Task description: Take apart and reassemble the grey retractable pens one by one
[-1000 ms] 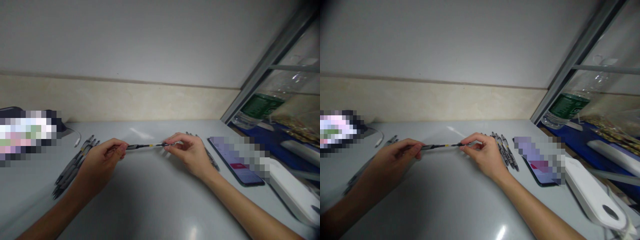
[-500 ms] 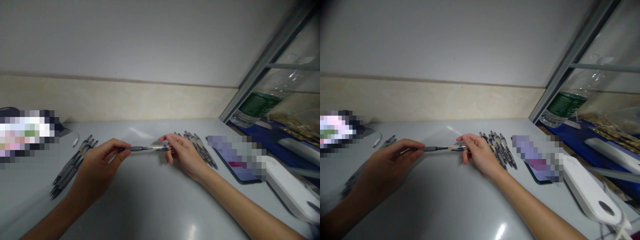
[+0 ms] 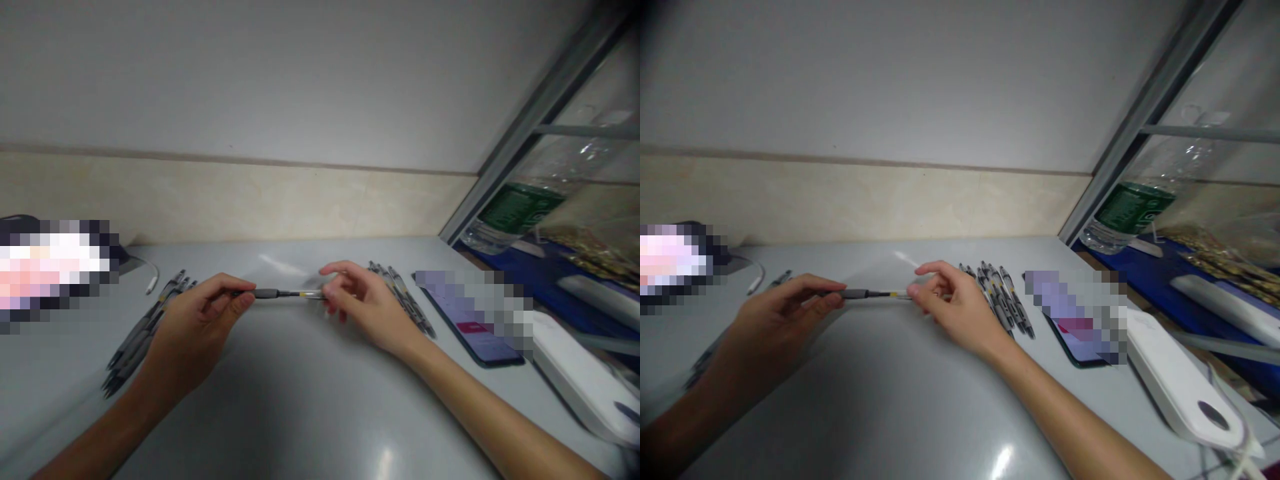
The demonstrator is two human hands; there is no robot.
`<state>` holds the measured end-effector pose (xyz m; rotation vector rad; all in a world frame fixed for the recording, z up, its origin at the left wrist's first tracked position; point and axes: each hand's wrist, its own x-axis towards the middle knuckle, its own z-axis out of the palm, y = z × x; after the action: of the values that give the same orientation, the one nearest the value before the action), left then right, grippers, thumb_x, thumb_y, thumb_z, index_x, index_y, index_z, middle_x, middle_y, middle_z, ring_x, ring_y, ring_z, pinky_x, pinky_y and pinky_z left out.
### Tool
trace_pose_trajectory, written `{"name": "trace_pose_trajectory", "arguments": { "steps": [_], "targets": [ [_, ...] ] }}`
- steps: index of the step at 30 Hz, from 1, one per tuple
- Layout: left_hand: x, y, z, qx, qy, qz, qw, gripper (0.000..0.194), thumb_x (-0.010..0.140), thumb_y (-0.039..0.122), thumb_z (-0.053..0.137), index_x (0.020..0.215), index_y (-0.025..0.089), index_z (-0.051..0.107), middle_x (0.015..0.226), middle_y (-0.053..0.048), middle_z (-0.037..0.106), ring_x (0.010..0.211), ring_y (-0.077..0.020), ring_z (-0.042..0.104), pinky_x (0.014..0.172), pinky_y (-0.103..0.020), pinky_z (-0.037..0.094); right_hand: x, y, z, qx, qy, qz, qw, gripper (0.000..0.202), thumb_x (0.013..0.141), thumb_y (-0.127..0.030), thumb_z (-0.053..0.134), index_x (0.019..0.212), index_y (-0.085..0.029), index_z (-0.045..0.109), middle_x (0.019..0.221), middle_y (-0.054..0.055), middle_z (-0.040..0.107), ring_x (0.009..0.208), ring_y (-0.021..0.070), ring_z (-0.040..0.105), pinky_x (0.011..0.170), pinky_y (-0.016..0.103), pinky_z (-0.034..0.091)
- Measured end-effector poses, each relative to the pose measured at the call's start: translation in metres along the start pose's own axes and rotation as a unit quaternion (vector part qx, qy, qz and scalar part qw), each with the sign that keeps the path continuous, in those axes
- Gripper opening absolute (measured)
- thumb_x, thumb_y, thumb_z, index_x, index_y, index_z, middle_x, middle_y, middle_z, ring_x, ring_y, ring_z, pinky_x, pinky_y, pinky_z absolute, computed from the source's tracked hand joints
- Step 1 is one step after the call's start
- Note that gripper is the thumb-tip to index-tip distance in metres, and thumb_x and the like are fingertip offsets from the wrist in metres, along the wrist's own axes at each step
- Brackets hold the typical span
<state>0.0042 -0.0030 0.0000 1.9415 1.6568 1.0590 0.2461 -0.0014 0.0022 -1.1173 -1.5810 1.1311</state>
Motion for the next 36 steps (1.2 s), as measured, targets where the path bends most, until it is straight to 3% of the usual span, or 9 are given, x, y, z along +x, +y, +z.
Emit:
{"name": "trace_pose_trajectory", "arguments": {
  "steps": [4, 9, 13, 15, 19, 23, 27, 29, 36],
  "targets": [
    [0.0004, -0.0036, 0.0011, -0.010, -0.004, -0.011, 1.000, 0.024, 0.075, 0.042, 0.060, 0.085, 0.020, 0.064, 0.067, 0.001, 0.069, 0.058, -0.0154, 0.062, 0.050, -0.023, 0.042, -0.0019, -0.0042, -0.0006, -0.024, -0.017, -0.007, 1.000, 0.021, 0.078, -0.038, 0.065, 0.082, -0.017, 0.064, 0.066, 0.000, 0.061, 0.054, 0.0104, 0.052, 0.051, 0.022, 0.039],
    [-0.0015, -0.0027, 0.0015, -0.031, -0.009, 0.001, 0.999, 0.020, 0.074, 0.039, 0.063, 0.084, 0.022, 0.064, 0.068, 0.002, 0.070, 0.059, -0.0138, 0.063, 0.053, -0.021, 0.044, -0.0022, 0.0008, -0.0009, -0.082, -0.062, 0.034, 0.994, 0.054, 0.092, -0.048, 0.039, 0.052, -0.015, 0.056, 0.044, -0.002, 0.047, 0.043, 0.0083, 0.042, 0.048, 0.023, 0.034],
    [0.0009, -0.0025, -0.0011, -0.033, 0.008, -0.014, 0.999, 0.021, 0.074, 0.041, 0.062, 0.082, 0.022, 0.064, 0.066, 0.003, 0.070, 0.059, -0.0139, 0.063, 0.055, -0.021, 0.046, -0.0006, 0.0000, 0.0005, 0.000, -0.019, 0.016, 1.000, 0.028, 0.084, -0.043, 0.055, 0.093, -0.018, 0.064, 0.069, 0.001, 0.059, 0.057, 0.0109, 0.054, 0.052, 0.022, 0.041],
    [0.0029, -0.0047, -0.0018, -0.041, 0.009, -0.026, 0.999, 0.022, 0.075, 0.042, 0.061, 0.082, 0.021, 0.064, 0.068, 0.002, 0.071, 0.062, -0.0144, 0.065, 0.057, -0.021, 0.047, -0.0004, -0.0016, 0.0006, 0.003, 0.015, -0.015, 1.000, 0.039, 0.075, -0.034, 0.068, 0.110, -0.022, 0.058, 0.087, 0.002, 0.061, 0.068, 0.0123, 0.057, 0.056, 0.023, 0.043],
    [0.0046, -0.0091, -0.0001, -0.059, 0.000, -0.037, 0.998, 0.024, 0.075, 0.043, 0.061, 0.084, 0.021, 0.064, 0.069, 0.001, 0.071, 0.065, -0.0148, 0.066, 0.059, -0.021, 0.049, -0.0015, -0.0023, -0.0005, -0.068, 0.012, -0.022, 0.997, 0.020, 0.082, -0.036, 0.060, 0.083, -0.017, 0.065, 0.074, 0.002, 0.061, 0.063, 0.0116, 0.054, 0.057, 0.024, 0.041],
    [0.0034, -0.0066, 0.0018, -0.073, -0.007, -0.022, 0.997, 0.025, 0.074, 0.044, 0.062, 0.081, 0.020, 0.064, 0.068, 0.000, 0.071, 0.064, -0.0157, 0.066, 0.057, -0.021, 0.050, -0.0024, -0.0027, -0.0011, -0.090, -0.023, 0.005, 0.996, 0.050, 0.091, -0.048, 0.041, 0.057, -0.015, 0.058, 0.052, 0.000, 0.051, 0.051, 0.0097, 0.047, 0.052, 0.024, 0.037],
    [0.0032, -0.0034, 0.0007, -0.074, 0.006, -0.014, 0.997, 0.025, 0.076, 0.045, 0.059, 0.080, 0.020, 0.064, 0.065, 0.001, 0.070, 0.062, -0.0149, 0.066, 0.058, -0.021, 0.050, -0.0026, -0.0050, -0.0020, -0.042, -0.005, -0.024, 0.999, 0.028, 0.084, -0.043, 0.057, 0.093, -0.018, 0.063, 0.072, 0.001, 0.059, 0.061, 0.0111, 0.053, 0.054, 0.023, 0.041],
    [0.0038, -0.0036, 0.0001, -0.075, 0.008, -0.015, 0.997, 0.025, 0.078, 0.044, 0.058, 0.079, 0.020, 0.063, 0.063, 0.001, 0.070, 0.060, -0.0143, 0.065, 0.058, -0.021, 0.050, -0.0031, -0.0056, -0.0022, -0.047, 0.008, -0.053, 0.997, 0.035, 0.075, -0.036, 0.069, 0.106, -0.021, 0.061, 0.084, 0.002, 0.060, 0.067, 0.0118, 0.055, 0.057, 0.023, 0.042],
    [-0.0013, -0.0020, 0.0002, -0.025, 0.019, 0.045, 0.999, 0.016, 0.079, 0.035, 0.058, 0.080, 0.020, 0.062, 0.063, 0.002, 0.069, 0.057, -0.0135, 0.064, 0.052, -0.021, 0.047, -0.0035, -0.0039, 0.0022, -0.012, -0.001, -0.003, 1.000, 0.017, 0.079, -0.033, 0.063, 0.081, -0.016, 0.064, 0.059, -0.002, 0.051, 0.053, 0.0093, 0.046, 0.050, 0.022, 0.034]
  ]
}}
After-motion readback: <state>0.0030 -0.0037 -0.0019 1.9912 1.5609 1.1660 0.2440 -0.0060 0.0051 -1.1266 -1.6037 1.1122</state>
